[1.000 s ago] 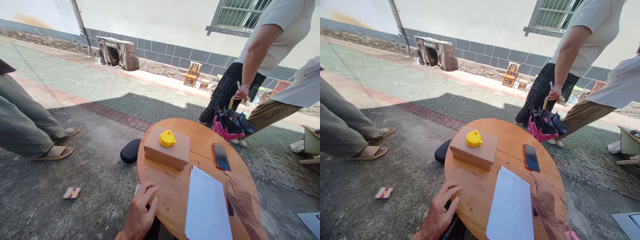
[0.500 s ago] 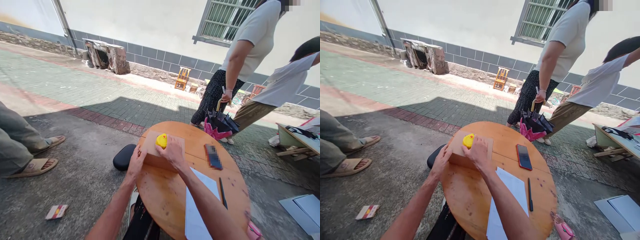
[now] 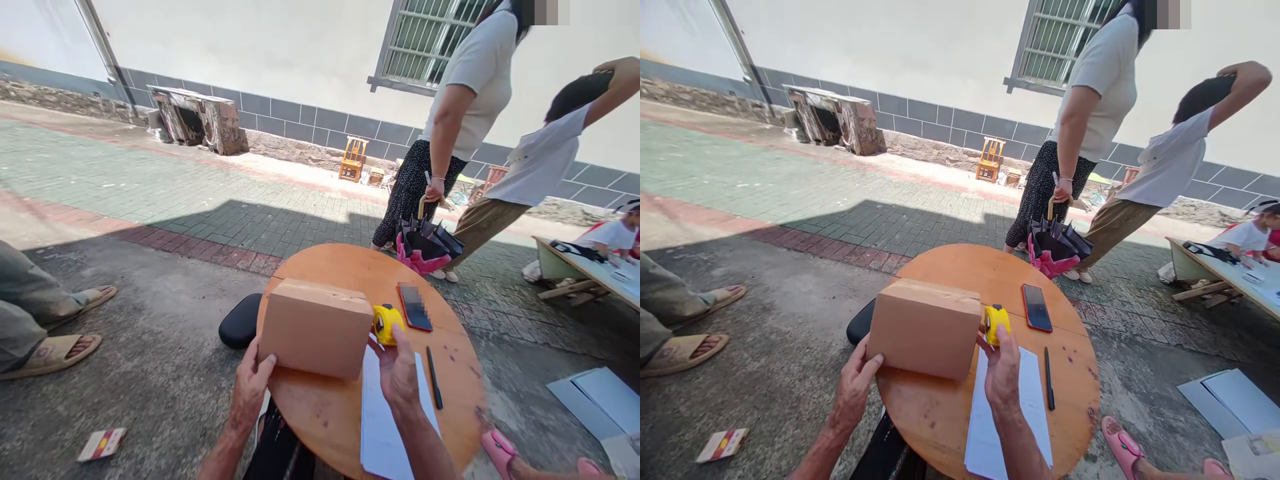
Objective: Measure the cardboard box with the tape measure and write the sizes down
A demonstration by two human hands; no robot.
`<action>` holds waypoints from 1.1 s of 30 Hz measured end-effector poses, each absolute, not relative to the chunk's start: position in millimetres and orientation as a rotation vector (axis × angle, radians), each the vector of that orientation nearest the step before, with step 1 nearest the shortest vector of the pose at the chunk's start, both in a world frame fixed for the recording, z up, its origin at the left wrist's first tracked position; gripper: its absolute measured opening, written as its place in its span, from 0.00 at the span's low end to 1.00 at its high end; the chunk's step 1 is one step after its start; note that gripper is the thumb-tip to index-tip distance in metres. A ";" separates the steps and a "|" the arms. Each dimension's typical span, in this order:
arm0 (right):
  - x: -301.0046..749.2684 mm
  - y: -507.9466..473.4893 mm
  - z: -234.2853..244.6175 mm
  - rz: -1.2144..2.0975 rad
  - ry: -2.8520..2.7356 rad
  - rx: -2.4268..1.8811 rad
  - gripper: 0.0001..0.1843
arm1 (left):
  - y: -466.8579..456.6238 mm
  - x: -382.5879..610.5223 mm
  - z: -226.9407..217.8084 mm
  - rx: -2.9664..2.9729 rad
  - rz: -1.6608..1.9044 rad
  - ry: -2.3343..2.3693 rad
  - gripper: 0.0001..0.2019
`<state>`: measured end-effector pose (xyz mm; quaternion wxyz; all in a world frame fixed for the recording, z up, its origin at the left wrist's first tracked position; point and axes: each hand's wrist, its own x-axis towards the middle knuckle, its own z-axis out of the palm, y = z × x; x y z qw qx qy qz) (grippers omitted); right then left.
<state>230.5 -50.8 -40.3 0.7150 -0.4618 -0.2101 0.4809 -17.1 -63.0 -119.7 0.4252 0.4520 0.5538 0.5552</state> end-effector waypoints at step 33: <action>254.5 -171.8 -42.4 1.426 -0.510 -0.824 0.25 | -162.0 35.7 -85.4 1.511 1.323 1.371 0.14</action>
